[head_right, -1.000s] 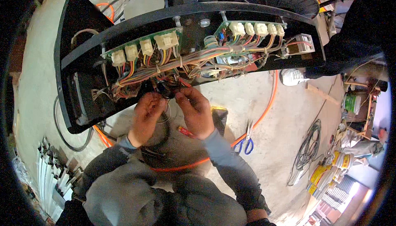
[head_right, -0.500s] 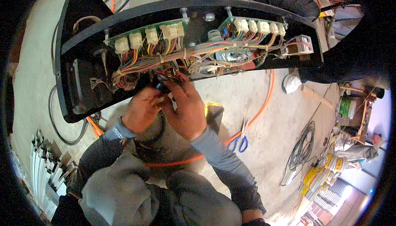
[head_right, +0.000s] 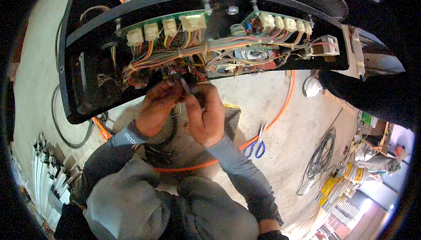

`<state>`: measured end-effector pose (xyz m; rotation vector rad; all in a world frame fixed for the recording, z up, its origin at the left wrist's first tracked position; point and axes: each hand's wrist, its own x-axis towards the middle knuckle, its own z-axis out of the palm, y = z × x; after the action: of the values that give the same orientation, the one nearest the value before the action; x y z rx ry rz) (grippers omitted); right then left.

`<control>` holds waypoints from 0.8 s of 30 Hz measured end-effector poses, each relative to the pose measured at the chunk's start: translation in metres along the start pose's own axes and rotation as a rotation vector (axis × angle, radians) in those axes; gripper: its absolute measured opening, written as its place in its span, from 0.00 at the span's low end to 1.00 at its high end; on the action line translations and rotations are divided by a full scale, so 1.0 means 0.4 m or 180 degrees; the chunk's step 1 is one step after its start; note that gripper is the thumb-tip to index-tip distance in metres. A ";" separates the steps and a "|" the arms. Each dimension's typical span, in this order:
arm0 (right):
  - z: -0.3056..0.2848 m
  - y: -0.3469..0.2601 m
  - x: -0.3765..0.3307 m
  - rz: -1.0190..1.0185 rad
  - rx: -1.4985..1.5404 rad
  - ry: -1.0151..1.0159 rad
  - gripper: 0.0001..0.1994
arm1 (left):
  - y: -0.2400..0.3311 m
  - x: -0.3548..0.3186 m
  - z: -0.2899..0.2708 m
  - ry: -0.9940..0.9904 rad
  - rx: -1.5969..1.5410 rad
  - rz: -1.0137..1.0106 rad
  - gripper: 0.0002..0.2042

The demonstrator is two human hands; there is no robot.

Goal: The person sits on the floor and works on an open electronic device, stripping and twisting wires, using a lighter to heat wire ends, and applying heat shrink tubing. The person uses scissors to cut tubing and continues to connect and secure wires within the device.

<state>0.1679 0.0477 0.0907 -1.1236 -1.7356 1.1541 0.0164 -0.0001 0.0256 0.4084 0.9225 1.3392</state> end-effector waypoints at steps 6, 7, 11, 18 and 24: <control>-0.042 0.045 -0.029 -0.0612 -0.0839 -0.0148 0.07 | 0.004 0.001 0.040 0.0190 -0.0462 0.0216 0.07; -0.049 0.043 -0.028 -0.0608 -0.0880 -0.0220 0.07 | 0.005 0.005 0.037 0.0123 -0.0470 0.0213 0.07; -0.045 0.029 -0.060 -0.0315 -0.0599 -0.0241 0.10 | -0.022 0.015 0.020 -0.0008 -0.0210 0.0284 0.07; 0.022 0.041 -0.157 -0.0462 -0.0270 -0.0316 0.16 | -0.031 -0.012 0.006 0.0209 -0.0258 -0.0094 0.09; 0.017 0.016 -0.121 -0.0740 -0.0479 -0.0440 0.15 | -0.023 -0.033 -0.034 -0.0071 -0.0412 -0.0540 0.19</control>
<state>0.1793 0.0018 0.0768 -0.9160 -2.0287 0.9908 0.0124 -0.0181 0.0152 0.2396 0.8282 1.2288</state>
